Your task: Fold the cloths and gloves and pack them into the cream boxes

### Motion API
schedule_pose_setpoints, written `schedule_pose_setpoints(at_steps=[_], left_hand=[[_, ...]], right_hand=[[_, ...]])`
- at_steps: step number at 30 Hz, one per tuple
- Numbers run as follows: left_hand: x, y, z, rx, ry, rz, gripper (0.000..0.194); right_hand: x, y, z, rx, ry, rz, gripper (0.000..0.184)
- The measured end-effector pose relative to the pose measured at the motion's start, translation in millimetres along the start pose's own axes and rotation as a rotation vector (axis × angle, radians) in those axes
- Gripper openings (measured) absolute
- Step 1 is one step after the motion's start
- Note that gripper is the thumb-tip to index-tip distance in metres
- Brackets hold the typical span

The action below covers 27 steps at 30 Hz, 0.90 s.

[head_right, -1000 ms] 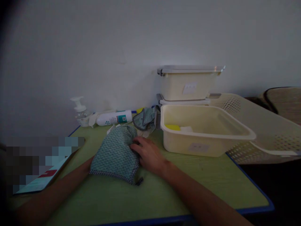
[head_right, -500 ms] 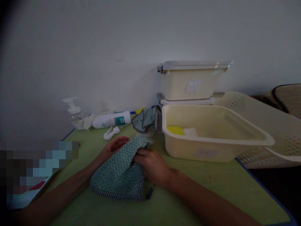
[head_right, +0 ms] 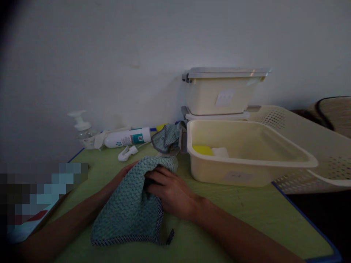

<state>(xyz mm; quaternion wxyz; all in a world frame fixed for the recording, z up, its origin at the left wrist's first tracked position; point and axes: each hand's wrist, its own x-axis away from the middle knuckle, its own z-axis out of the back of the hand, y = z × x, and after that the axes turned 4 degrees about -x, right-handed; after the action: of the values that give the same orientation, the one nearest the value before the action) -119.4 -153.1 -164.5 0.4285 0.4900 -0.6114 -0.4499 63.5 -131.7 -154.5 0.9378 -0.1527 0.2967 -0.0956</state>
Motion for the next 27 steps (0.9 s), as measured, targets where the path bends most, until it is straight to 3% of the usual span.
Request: schedule_pose_setpoints(at_steps=[5, 8, 19, 22, 27], left_hand=[[1.7, 3.3, -0.3, 0.108, 0.047, -0.001, 0.032], [3.4, 9.0, -0.8, 0.134, 0.045, 0.004, 0.025], [-0.1, 8.2, 14.5, -0.058, 0.073, -0.1, 0.021], [1.5, 14.1, 24.5, -0.136, 0.119, -0.159, 0.03], [12.3, 32.7, 31.6, -0.156, 0.019, -0.127, 0.051]], right_hand=[[0.2, 2.2, 0.5, 0.006, -0.004, 0.03, 0.022], [0.7, 2.9, 0.7, -0.001, -0.019, 0.037, 0.02], [3.1, 2.1, 4.8, 0.053, -0.204, 0.089, 0.017], [3.4, 3.3, 4.9, 0.04, -0.254, 0.055, 0.018], [4.4, 3.6, 5.2, 0.031, -0.26, -0.028, 0.022]])
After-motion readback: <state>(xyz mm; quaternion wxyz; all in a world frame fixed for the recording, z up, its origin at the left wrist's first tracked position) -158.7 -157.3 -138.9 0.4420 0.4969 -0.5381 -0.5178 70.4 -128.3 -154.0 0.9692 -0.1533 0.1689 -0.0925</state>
